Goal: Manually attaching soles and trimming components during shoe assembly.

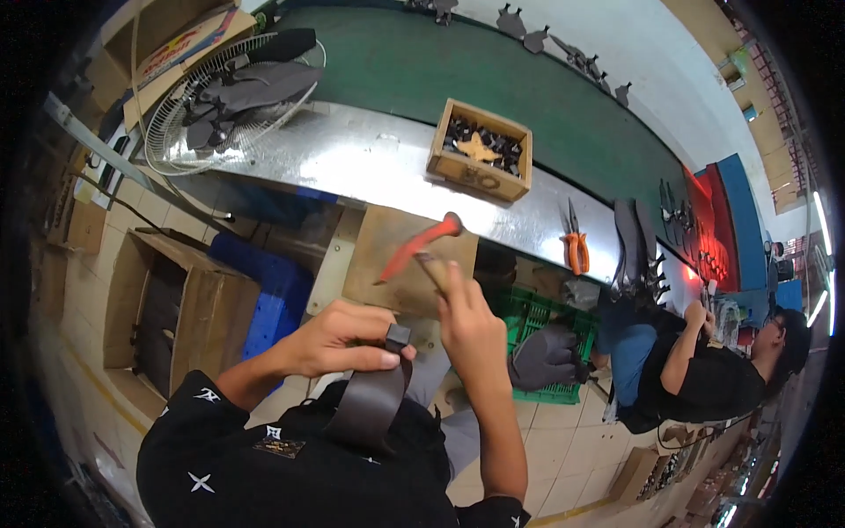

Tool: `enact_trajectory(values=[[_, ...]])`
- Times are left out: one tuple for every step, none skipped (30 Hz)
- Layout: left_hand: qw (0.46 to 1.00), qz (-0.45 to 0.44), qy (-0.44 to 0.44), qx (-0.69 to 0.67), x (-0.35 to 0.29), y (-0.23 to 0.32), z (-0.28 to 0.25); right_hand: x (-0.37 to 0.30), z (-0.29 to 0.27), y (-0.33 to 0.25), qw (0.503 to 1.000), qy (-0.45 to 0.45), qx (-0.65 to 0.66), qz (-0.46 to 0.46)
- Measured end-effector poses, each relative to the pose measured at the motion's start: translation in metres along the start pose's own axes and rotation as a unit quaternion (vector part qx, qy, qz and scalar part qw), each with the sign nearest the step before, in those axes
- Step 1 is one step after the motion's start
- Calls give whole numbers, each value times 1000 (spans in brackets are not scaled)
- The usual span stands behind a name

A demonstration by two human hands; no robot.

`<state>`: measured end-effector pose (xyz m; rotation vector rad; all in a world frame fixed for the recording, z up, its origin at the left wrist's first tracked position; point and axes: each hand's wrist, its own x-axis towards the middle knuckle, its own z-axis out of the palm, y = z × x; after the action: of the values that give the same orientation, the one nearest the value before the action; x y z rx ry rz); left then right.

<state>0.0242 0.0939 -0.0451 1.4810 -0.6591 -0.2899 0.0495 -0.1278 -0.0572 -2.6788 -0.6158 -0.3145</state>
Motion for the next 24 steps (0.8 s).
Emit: enact_trajectory(values=[[999, -27, -18, -30, -3, 5, 5, 2, 6, 0, 998, -50, -28, -16], [994, -54, -24, -90, -5, 10, 11, 2, 3, 3, 998, -58, -29, -8], [993, -61, -23, -98, -8, 14, 14, 5, -6, 0, 995, -49, -17, -83], [988, -68, -31, -137, -10, 16, 17, 8, -16, -2, 986, -39, -4, -161], [981, -74, -39, -177, -11, 17, 20, 7, -29, -5, 986, -48, 0, -160], [971, -71, -59, -221, -12, 16, 23, 5, -46, -8, 963, -103, 191, -158], [968, -75, -61, -231, -11, 17, 24, 1, -58, -9, 903, -151, 376, -145], [965, -80, -103, -229, -10, 18, 24, 0, -63, -6, 864, -177, 435, -179], [959, -83, -145, -228, -9, 18, 25, -2, -68, -5, 865, -182, 436, -169], [951, -84, -171, -242, -9, 17, 26, -3, -73, -5, 845, -210, 453, -191], [948, -85, -172, -254, -8, 17, 26, -3, -78, -6, 824, -237, 469, -213], [932, -87, -206, -285, -7, 18, 28, 2, -80, -11, 821, -227, 463, -245], [914, -88, -240, -315, -5, 19, 31, 2, -82, -12, 822, -236, 461, -236], [903, -84, -254, -336, -5, 20, 35, 0, -84, -12, 814, -244, 447, -278], [900, -80, -250, -348, -5, 19, 38, 0, -86, -15, 803, -254, 434, -321], [895, -53, -281, -343, -6, 17, 40, 2, -85, -23, 798, -213, 432, -363], [889, -25, -310, -337, -7, 16, 44, 2, -90, -26, 797, -225, 432, -357], [885, 3, -312, -346, -7, 14, 48, 1, -93, -30, 797, -227, 424, -366], [884, 6, -306, -353, -7, 13, 47, -1, -95, -32, 796, -229, 416, -375], [881, 5, -334, -336, -6, 15, 43, -5, -92, -34, 802, -200, 428, -366], [877, 3, -362, -314, -6, 16, 40, -6, -91, -34, 799, -206, 428, -367], [879, 5, -357, -316, -8, 17, 40, -6, -91, -35, 798, -211, 430, -366], [887, 9, -349, -301, -10, 17, 40, -6, -90, -35, 796, -216, 432, -364], [894, 15, -345, -284, -9, 18, 38, -4, -89, -33, 796, -218, 430, -367]])
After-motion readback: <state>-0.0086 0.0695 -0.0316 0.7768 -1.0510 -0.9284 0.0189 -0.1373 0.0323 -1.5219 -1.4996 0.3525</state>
